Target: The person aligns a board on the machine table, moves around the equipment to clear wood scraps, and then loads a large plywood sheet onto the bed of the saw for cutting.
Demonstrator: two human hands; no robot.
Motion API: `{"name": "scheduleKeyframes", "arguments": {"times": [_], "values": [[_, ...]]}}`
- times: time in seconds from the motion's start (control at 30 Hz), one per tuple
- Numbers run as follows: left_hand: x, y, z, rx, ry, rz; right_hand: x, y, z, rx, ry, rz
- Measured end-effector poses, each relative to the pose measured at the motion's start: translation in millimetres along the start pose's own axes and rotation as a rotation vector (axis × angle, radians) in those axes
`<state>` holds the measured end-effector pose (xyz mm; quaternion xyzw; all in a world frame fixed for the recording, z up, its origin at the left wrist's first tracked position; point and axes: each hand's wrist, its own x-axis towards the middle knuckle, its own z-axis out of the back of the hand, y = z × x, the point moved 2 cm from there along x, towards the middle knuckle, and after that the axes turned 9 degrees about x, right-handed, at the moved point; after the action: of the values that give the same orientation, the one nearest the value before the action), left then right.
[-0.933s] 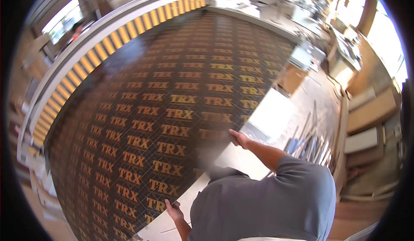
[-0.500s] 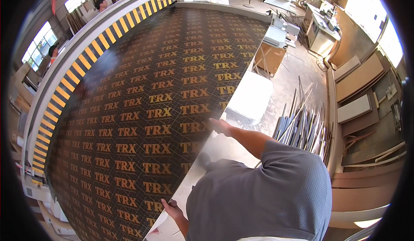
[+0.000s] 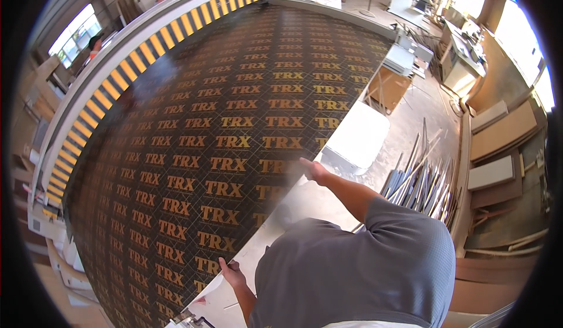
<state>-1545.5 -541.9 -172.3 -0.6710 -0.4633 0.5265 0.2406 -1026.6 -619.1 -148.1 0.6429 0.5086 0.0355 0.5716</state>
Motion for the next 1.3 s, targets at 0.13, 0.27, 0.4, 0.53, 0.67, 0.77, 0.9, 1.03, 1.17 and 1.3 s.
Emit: {"name": "scheduleKeyframes", "arguments": {"times": [0.13,0.27,0.4,0.53,0.67,0.77,0.9,1.03,1.17,1.3], "values": [[0.5,1.3,-1.3,0.003,-0.032,-0.001,-2.0,0.4,3.8,0.069,0.066,-0.015],[-2.8,-1.3,0.4,0.014,0.033,0.003,-2.2,0.6,1.3,0.104,0.038,-0.027],[-2.7,-0.8,0.1,0.008,0.007,-0.003,-5.1,3.8,-2.6,0.119,0.071,-0.002],[-2.3,-0.4,-1.0,0.005,0.001,0.007,-3.2,3.0,0.0,0.125,0.056,-0.014],[-2.6,-1.0,-1.4,0.019,-0.002,0.015,-1.2,0.5,1.5,0.126,0.032,-0.026],[-1.4,-0.7,0.4,0.022,0.007,0.015,2.1,-1.8,3.2,0.143,0.063,-0.017],[-1.6,-0.9,-1.2,0.028,-0.004,0.018,5.3,-5.1,6.4,0.141,0.049,-0.014],[1.2,2.1,4.2,0.015,0.013,0.019,4.1,-4.2,4.5,0.144,0.053,-0.014],[1.7,2.0,3.5,0.009,-0.004,0.033,0.5,-2.2,2.0,0.143,0.040,-0.023],[3.6,4.5,9.0,0.010,0.016,0.028,1.1,-3.1,4.2,0.144,0.057,-0.033]]}}
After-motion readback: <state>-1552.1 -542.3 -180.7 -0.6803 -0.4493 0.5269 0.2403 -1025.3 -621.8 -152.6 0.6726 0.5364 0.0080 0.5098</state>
